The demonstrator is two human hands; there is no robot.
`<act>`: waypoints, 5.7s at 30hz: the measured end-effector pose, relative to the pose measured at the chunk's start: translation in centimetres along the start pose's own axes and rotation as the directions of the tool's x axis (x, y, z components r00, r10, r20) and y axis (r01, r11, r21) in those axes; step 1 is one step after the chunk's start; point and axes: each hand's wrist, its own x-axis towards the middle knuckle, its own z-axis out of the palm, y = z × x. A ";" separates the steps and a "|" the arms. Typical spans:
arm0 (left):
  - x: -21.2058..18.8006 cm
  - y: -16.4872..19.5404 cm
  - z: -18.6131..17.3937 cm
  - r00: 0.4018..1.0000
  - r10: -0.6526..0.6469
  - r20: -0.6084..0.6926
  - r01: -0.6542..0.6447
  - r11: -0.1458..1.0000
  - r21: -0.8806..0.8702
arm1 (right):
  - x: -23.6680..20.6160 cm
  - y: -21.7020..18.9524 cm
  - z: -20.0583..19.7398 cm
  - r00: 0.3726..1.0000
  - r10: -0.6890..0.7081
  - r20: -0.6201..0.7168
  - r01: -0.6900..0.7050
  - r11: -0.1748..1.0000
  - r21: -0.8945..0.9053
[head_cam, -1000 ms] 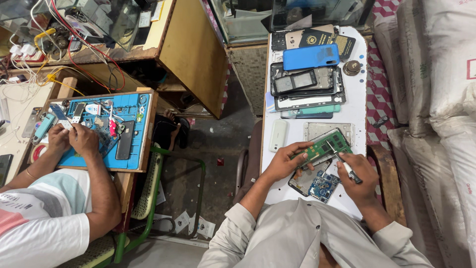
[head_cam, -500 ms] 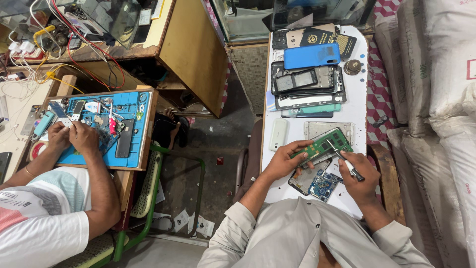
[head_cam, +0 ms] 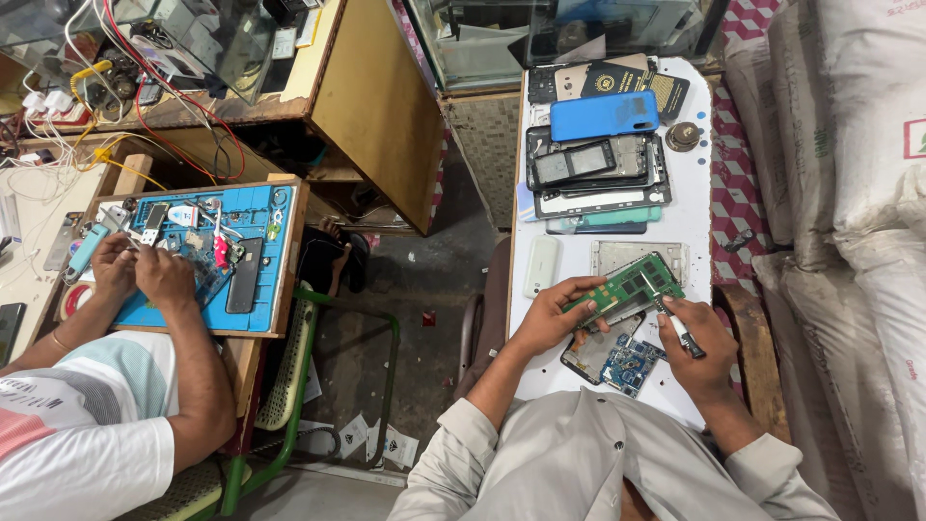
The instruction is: The person sits at a repair bench and uses a screwdriver to work on a green circuit board, holding the board steady with one hand while driving screws and prying at components. They continue working on the board over the phone parts scattered on the bench, then set the board and screwdriver down on the work surface.
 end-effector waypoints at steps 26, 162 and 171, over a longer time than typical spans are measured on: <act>-0.1 -1.2 -0.2 1.000 0.009 -0.005 -0.009 1.000 0.028 | -0.7 0.4 0.3 0.998 -0.034 0.060 0.035 0.999 -0.026; 2.2 -5.2 1.4 0.989 0.081 0.122 -0.070 0.993 -0.090 | -3.0 8.0 -1.8 0.953 0.303 0.012 -0.271 0.833 0.482; 2.0 -4.6 1.3 0.993 0.074 0.091 -0.064 0.991 -0.116 | -3.4 8.1 -1.9 0.959 0.281 0.030 -0.268 0.870 0.414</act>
